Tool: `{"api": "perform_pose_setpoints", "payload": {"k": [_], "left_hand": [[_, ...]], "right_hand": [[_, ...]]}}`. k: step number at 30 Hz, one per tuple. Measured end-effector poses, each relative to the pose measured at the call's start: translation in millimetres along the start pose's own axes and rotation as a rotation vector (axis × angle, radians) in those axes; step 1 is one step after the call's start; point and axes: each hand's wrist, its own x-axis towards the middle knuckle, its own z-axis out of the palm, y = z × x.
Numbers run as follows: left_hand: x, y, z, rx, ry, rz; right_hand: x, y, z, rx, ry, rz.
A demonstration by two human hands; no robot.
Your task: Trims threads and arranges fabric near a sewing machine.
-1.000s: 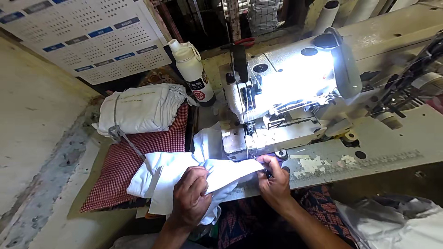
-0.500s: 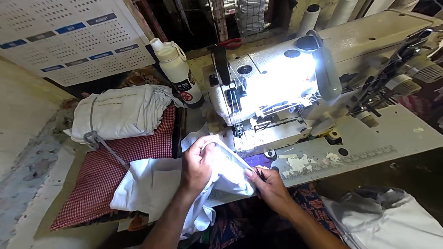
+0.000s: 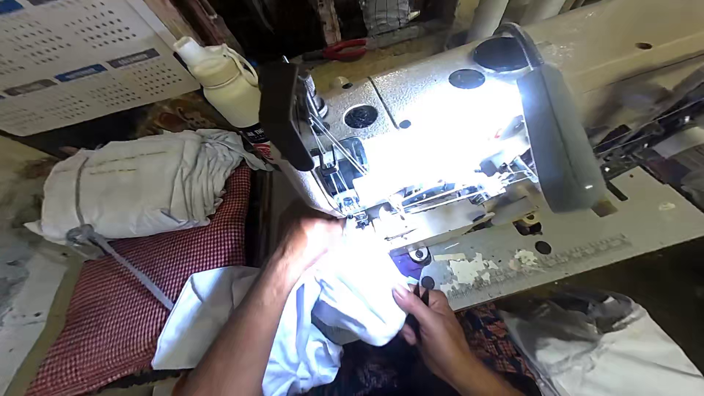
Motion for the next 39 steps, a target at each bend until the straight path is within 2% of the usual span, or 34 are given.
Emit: {"api": "perform_pose_setpoints", "payload": {"k": [5, 8, 11, 16, 21, 31, 39], "left_hand": [[19, -5, 1, -0.039, -0.089, -0.034], [21, -9, 4, -0.104, -0.044, -0.017], [19, -15, 8, -0.140, -0.019, 0.004], [20, -9, 6, -0.052, -0.028, 0.081], [24, -7, -2, -0.004, -0.120, 0.037], [27, -10, -3, -0.047, -0.081, 0.058], [31, -14, -2, -0.058, -0.128, 0.052]], "right_hand": [[17, 6, 21, 0.012, 0.037, -0.041], [19, 8, 26, 0.035, 0.054, -0.049], [15, 6, 26, 0.021, 0.060, -0.052], [7, 9, 23, 0.005, 0.033, -0.047], [13, 7, 25, -0.021, 0.035, -0.046], [13, 7, 25, -0.054, 0.053, -0.026], [13, 9, 23, -0.073, 0.052, -0.005]]}}
